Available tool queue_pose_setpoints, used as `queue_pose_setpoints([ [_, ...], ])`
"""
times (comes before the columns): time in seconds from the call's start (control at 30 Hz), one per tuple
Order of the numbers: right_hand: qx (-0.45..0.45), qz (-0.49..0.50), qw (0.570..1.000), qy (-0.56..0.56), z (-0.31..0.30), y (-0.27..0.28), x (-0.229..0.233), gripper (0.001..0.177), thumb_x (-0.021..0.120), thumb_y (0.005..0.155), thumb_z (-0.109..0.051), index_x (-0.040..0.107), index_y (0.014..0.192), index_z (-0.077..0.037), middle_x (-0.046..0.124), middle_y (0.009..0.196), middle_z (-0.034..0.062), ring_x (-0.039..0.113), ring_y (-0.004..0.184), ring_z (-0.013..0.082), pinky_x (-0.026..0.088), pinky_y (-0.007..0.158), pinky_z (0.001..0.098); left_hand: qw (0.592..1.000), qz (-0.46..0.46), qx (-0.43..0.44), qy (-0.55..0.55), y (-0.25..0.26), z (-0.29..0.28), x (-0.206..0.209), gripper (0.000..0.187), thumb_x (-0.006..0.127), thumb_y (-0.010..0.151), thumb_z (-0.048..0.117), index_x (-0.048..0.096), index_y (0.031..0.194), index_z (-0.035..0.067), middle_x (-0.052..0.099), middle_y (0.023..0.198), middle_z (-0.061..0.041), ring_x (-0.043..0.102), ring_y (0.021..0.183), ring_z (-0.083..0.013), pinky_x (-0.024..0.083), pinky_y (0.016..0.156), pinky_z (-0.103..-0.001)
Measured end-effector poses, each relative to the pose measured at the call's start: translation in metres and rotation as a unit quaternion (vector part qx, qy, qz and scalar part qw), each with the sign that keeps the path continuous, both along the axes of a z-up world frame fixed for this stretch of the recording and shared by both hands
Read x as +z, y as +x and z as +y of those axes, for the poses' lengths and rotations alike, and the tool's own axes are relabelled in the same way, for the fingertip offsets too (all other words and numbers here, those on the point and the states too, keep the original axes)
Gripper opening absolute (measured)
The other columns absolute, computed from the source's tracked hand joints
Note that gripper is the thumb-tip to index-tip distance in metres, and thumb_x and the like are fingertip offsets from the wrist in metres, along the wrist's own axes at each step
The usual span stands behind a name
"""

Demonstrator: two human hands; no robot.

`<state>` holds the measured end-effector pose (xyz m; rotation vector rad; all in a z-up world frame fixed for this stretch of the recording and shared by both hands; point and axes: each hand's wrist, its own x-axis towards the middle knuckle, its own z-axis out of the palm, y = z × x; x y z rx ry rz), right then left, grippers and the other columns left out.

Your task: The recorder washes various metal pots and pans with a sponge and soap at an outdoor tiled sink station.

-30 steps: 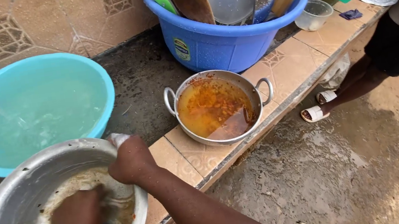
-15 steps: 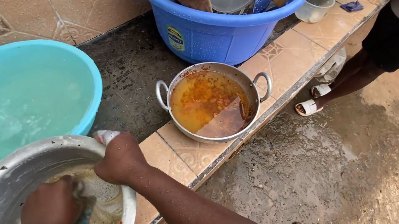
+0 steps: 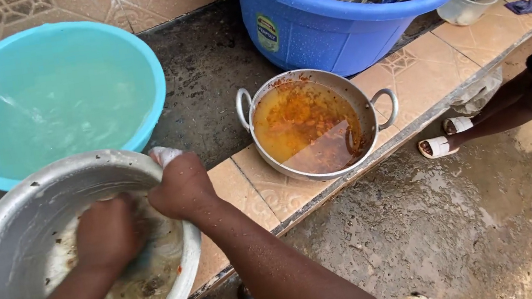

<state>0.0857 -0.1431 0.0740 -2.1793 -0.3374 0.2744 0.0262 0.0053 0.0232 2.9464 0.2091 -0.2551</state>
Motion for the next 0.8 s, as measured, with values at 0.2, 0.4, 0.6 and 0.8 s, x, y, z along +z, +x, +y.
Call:
queue_pose_setpoints([
  [0.2, -0.003, 0.036, 0.999, -0.002, -0.001, 0.004, -0.003, 0.037, 0.069, 0.073, -0.007, 0.068, 0.110, -0.008, 0.075, 0.101, 0.0183, 0.076, 0.097, 0.0318, 0.059, 0.084, 0.0387, 0.990, 0.074, -0.088, -0.083, -0.030, 0.020, -0.007, 0.034, 0.089, 0.064, 0.035, 0.081, 0.091, 0.016, 0.079, 0.086, -0.012, 0.077, 0.083, -0.0307, 0.060, 0.083, -0.046],
  [0.4, 0.002, -0.001, 1.000, 0.017, -0.002, -0.001, 0.000, 0.043, 0.070, 0.070, -0.007, 0.068, 0.112, -0.009, 0.075, 0.101, 0.0196, 0.075, 0.098, 0.0338, 0.058, 0.086, 0.0391, 0.994, -0.099, 0.015, 0.040, 0.001, 0.025, 0.001, 0.016, 0.078, 0.081, 0.020, 0.078, 0.090, 0.008, 0.073, 0.083, -0.024, 0.073, 0.077, -0.0406, 0.060, 0.078, -0.051],
  [0.6, -0.005, 0.005, 1.000, -0.013, -0.004, 0.001, 0.001, 0.040, 0.067, 0.070, -0.005, 0.069, 0.111, -0.008, 0.074, 0.103, 0.0206, 0.074, 0.101, 0.0361, 0.059, 0.086, 0.0409, 0.977, -0.030, -0.086, -0.191, -0.022, -0.044, 0.024, 0.007, 0.066, 0.081, 0.008, 0.072, 0.081, 0.003, 0.073, 0.078, -0.021, 0.074, 0.073, -0.0390, 0.058, 0.073, -0.049],
  [0.8, -0.007, 0.014, 0.999, -0.041, -0.004, -0.003, 0.007, 0.039, 0.074, 0.074, -0.012, 0.069, 0.113, -0.007, 0.073, 0.104, 0.0208, 0.072, 0.103, 0.0358, 0.057, 0.087, 0.0414, 0.991, -0.082, -0.075, -0.072, -0.004, -0.022, 0.016, 0.016, 0.069, 0.075, 0.004, 0.072, 0.091, 0.003, 0.073, 0.094, -0.022, 0.073, 0.085, -0.0387, 0.060, 0.078, -0.049],
])
